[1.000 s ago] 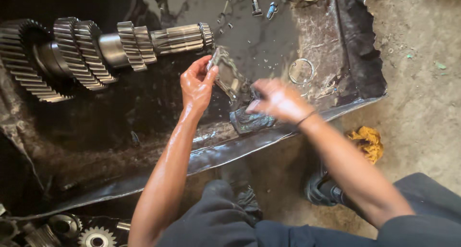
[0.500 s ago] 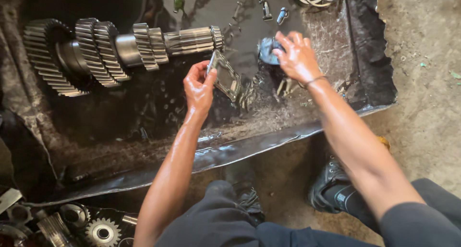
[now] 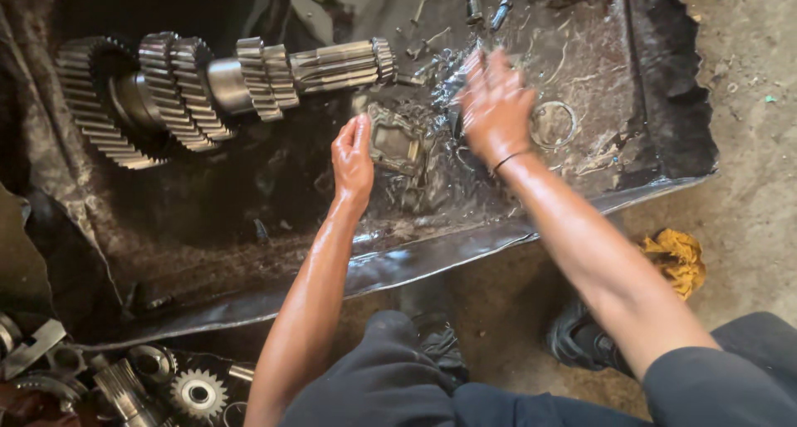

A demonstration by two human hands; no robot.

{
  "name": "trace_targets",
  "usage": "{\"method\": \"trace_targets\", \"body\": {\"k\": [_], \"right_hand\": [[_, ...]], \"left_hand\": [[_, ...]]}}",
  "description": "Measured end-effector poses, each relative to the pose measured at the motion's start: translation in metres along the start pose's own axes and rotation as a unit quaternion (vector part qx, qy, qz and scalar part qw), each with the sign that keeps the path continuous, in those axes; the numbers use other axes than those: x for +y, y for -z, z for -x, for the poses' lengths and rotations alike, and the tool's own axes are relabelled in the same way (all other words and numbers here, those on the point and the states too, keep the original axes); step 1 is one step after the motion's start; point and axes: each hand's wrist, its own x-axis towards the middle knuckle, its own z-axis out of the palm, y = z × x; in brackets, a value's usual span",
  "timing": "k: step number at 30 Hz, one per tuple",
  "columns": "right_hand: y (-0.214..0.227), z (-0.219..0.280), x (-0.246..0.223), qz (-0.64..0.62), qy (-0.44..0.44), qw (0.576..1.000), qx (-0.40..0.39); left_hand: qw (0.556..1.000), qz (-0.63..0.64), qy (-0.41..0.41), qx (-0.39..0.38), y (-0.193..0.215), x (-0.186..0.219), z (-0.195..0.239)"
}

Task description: The person scrubs a small metal plate and a circular metal ring with a green scouring pad in a dark liquid-filled tray. They repeatedly dip and rub the parts, then lift them to inspect the surfaces before continuing to clean.

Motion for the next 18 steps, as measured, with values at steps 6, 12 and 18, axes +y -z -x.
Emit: {"method": "trace_targets", "body": {"k": [6,12,18], "right_hand": [[0.027,0.011,-0.067,-0.386,0.020,0.919,-0.070],[0.054,0.010,-0.111,-0.505,0.076,0.858,0.059],[0.033,0.028,-0.085,-0.358,0.049,0.932,-0.027]], "left_hand": [[0.997,0.062,0.040,0.008,-0.001,-0.011,-0.002],[0.990,0.138,0.008,-0.042,-0.001,-0.015,0.004],[0.996,0.086,-0.006,0.004,0.002,-0.006,0.011]]}}
